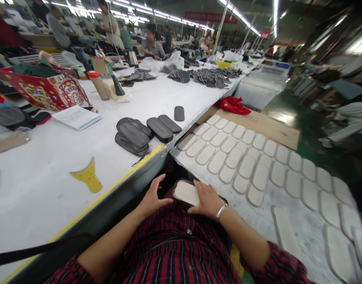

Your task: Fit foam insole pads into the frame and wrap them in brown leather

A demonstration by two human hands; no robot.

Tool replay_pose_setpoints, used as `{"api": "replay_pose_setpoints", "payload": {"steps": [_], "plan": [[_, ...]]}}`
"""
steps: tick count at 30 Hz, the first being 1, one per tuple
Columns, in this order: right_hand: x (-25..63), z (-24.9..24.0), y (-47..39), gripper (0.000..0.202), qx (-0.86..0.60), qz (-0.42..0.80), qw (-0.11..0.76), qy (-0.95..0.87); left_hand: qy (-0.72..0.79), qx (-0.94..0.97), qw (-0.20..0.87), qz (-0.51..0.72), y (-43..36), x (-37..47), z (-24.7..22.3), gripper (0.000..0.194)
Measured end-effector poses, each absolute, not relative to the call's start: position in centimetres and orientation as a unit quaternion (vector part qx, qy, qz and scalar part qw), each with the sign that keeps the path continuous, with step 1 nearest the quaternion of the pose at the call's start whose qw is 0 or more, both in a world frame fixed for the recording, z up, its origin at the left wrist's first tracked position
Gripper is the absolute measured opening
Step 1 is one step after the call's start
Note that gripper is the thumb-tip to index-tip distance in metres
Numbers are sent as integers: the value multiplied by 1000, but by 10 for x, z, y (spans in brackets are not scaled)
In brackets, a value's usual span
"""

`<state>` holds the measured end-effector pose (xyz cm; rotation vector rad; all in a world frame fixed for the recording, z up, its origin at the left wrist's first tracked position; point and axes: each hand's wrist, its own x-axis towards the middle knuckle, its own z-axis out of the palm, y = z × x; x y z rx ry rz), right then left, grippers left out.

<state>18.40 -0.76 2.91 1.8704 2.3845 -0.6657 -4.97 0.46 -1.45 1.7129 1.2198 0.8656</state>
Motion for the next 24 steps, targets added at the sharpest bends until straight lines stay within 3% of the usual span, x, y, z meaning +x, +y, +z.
{"api": "replay_pose_setpoints", "payload": {"steps": [2, 6, 12, 15, 18, 21, 22, 24], "plan": [[176, 26, -1, 108, 603, -229, 27, 763, 442, 666, 519, 302, 11, -50, -23, 98], [164, 24, 14, 107, 619, -226, 46, 750, 367, 612, 629, 308, 17, -35, -38, 81], [161, 24, 23, 100, 603, -246, 71, 756, 401, 589, 618, 333, 7, -18, -35, 78], [163, 21, 22, 95, 594, -258, 79, 758, 426, 621, 596, 279, 2, -32, -22, 81], [171, 15, 15, 89, 570, -252, 31, 782, 500, 680, 449, 293, 0, -83, 3, 81], [179, 12, 5, 82, 573, -237, -90, 779, 655, 675, 129, 313, -1, -165, 26, 84], [179, 13, 1, 79, 577, -233, -124, 773, 692, 666, 57, 272, -2, -193, 29, 91], [173, 22, -11, 70, 579, -225, -160, 767, 727, 668, 22, 155, -7, -238, 25, 95]]}}
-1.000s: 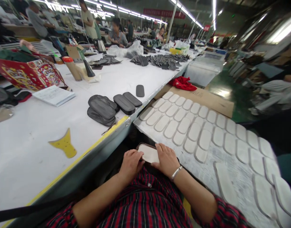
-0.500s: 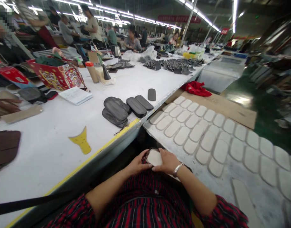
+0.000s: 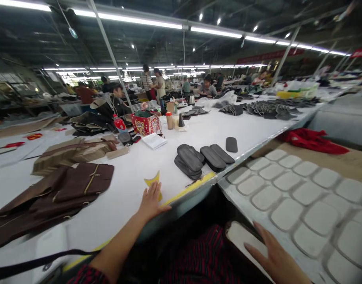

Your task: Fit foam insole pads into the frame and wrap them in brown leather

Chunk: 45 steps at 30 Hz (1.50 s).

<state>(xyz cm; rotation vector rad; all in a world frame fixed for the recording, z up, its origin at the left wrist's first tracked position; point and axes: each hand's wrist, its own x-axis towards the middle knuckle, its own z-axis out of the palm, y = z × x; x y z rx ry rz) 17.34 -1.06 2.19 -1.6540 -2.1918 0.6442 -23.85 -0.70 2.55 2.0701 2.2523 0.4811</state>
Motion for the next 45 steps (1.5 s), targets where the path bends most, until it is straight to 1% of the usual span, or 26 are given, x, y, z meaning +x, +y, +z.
{"api": "replay_pose_setpoints", "payload": {"steps": [1, 3, 4, 5, 6, 8, 10, 12, 14, 16, 18, 20, 21, 22, 23, 24, 25, 26, 27, 29, 30, 31, 32, 36, 42, 45], "plan": [[168, 29, -18, 66, -575, 228, 162, -769, 709, 697, 34, 105, -11, -254, 20, 88], [153, 48, -37, 60, -560, 254, 155, -773, 657, 751, 15, 68, -23, -267, 4, 63], [144, 57, -46, 57, -542, 288, 150, -775, 640, 765, -16, 77, -30, -266, -4, 49], [134, 64, -54, 55, -518, 326, 154, -776, 621, 777, -46, 94, -37, -263, -10, 39], [125, 68, -61, 54, -491, 366, 162, -773, 598, 789, -75, 124, -44, -257, -13, 35], [109, 69, -69, 53, -462, 465, 170, -735, 530, 815, -117, 202, -53, -240, -11, 37], [97, 62, -70, 47, -468, 574, 192, -644, 493, 817, -123, 272, -58, -214, 4, 45], [89, 59, -67, 50, -476, 669, 245, -515, 421, 834, -132, 331, -63, -176, 26, 49], [87, 63, -63, 51, -454, 721, 334, -403, 350, 863, -85, 353, -68, -129, 47, 51], [94, 74, -60, 45, -427, 716, 443, -330, 258, 903, -36, 340, -70, -81, 60, 50], [115, 87, -60, 36, -425, 673, 529, -295, 174, 935, -4, 309, -65, -39, 62, 48], [153, 94, -65, 31, -456, 619, 572, -286, 110, 957, 16, 267, -51, -6, 58, 47], [178, 95, -69, 29, -485, 587, 577, -295, 99, 962, 29, 252, -42, 8, 55, 51], [203, 94, -74, 28, -519, 556, 574, -304, 109, 963, 47, 241, -32, 21, 50, 64], [230, 91, -80, 28, -558, 536, 551, -314, 136, 961, 69, 229, -21, 33, 45, 83], [255, 87, -85, 28, -603, 521, 504, -333, 172, 957, 94, 212, -12, 44, 39, 102], [277, 81, -91, 29, -647, 519, 434, -352, 205, 954, 121, 184, -3, 56, 33, 116], [295, 74, -95, 32, -693, 508, 357, -366, 226, 952, 146, 144, 4, 66, 26, 124], [310, 66, -98, 38, -732, 484, 266, -399, 232, 953, 168, 96, 9, 76, 20, 127], [325, 51, -98, 53, -772, 400, 93, -485, 224, 955, 194, 18, 15, 91, 10, 122], [327, 45, -95, 56, -771, 355, 30, -528, 222, 955, 198, -4, 16, 97, 5, 119], [328, 39, -91, 57, -763, 319, -12, -562, 223, 955, 197, -15, 17, 101, 2, 117], [327, 34, -86, 55, -756, 295, -34, -584, 223, 955, 194, -18, 17, 103, -1, 115], [319, 22, -63, 48, -745, 262, -60, -610, 213, 958, 190, -10, 18, 105, -2, 113], [301, 20, -47, 57, -765, 194, -60, -611, 225, 948, 218, -57, 20, 114, 9, 120], [293, 21, -45, 55, -770, 174, -53, -611, 226, 944, 235, -49, 21, 121, 10, 123]]}}
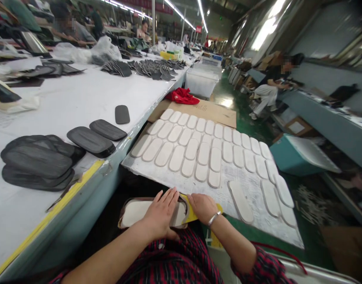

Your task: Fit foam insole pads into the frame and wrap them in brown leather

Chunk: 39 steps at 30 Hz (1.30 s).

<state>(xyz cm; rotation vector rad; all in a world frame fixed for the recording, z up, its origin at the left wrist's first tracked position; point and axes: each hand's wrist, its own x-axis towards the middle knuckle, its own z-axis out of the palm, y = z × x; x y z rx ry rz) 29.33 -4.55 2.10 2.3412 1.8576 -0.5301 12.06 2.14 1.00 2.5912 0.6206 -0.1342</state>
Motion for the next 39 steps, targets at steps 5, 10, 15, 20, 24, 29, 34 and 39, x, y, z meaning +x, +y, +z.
{"api": "replay_pose_setpoints", "payload": {"steps": [5, 10, 15, 20, 24, 29, 34, 39], "plan": [[290, 17, -46, 53, 768, -154, 30, 621, 225, 942, 247, -37, 23, 123, 4, 120], [281, 15, -51, 57, 762, -173, 26, 624, 213, 949, 232, 10, 18, 116, -2, 103], [290, 25, -52, 54, 726, -237, 38, 645, 210, 952, 223, 20, 13, 110, 5, 91], [314, 33, -73, 55, 750, -222, 30, 623, 241, 936, 258, 3, 23, 101, 19, 97], [303, 20, -97, 51, 788, -136, 11, 601, 244, 934, 259, -28, 28, 100, 22, 110], [279, 4, -98, 45, 770, -70, -9, 634, 217, 945, 240, -54, 16, 113, 18, 128], [274, 9, -88, 43, 774, -102, 24, 625, 236, 951, 200, -29, 5, 120, 13, 132], [272, 15, -87, 37, 765, -123, 41, 631, 247, 950, 189, 1, 5, 122, 11, 130]]}}
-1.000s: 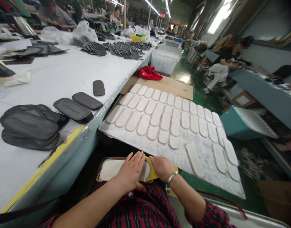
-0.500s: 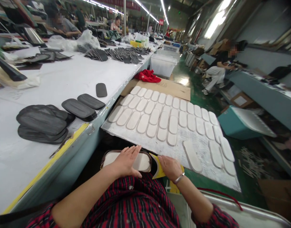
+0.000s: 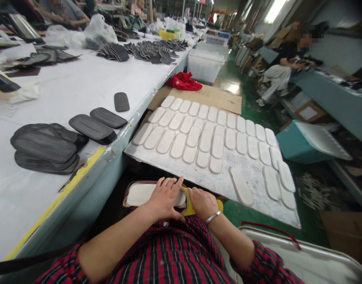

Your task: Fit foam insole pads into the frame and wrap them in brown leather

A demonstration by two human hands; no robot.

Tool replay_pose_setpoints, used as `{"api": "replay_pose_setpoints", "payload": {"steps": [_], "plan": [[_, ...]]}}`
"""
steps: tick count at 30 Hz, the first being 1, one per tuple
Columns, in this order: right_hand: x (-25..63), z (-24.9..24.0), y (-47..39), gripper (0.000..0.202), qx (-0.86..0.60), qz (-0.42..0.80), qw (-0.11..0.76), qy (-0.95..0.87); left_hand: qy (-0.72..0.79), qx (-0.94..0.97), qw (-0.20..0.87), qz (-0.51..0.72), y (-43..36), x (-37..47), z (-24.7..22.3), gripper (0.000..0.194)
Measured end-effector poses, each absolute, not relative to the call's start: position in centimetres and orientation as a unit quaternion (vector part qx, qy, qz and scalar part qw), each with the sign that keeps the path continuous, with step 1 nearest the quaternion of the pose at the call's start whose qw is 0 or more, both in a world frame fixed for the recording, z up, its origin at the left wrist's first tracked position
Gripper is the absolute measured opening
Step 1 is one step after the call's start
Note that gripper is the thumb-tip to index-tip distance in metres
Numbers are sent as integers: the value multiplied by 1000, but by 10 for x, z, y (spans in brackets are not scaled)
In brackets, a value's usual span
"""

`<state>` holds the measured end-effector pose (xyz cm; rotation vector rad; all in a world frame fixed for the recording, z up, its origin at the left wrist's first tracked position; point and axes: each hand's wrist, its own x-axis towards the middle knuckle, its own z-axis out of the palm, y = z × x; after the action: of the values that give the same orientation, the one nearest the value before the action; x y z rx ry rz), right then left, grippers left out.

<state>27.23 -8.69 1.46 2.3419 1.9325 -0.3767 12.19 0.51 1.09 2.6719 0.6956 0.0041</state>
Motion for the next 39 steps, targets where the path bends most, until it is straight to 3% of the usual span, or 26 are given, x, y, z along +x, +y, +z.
{"api": "replay_pose_setpoints", "payload": {"steps": [14, 25, 31, 34, 39], "plan": [[263, 14, -80, 43, 834, -118, 31, 538, 201, 947, 250, 23, 24, 119, 12, 125], [259, 1, -75, 37, 814, -12, 11, 581, 191, 934, 301, 21, 31, 118, 23, 113], [266, 40, -56, 33, 761, 77, -20, 643, 375, 816, 360, 254, 63, 36, 45, 62], [264, 55, -35, 38, 765, 67, -37, 640, 472, 678, 427, 368, 63, -14, 28, 58], [244, 41, 17, 50, 695, -77, 100, 708, 508, 491, 597, 380, 40, -29, -29, 56]]}}
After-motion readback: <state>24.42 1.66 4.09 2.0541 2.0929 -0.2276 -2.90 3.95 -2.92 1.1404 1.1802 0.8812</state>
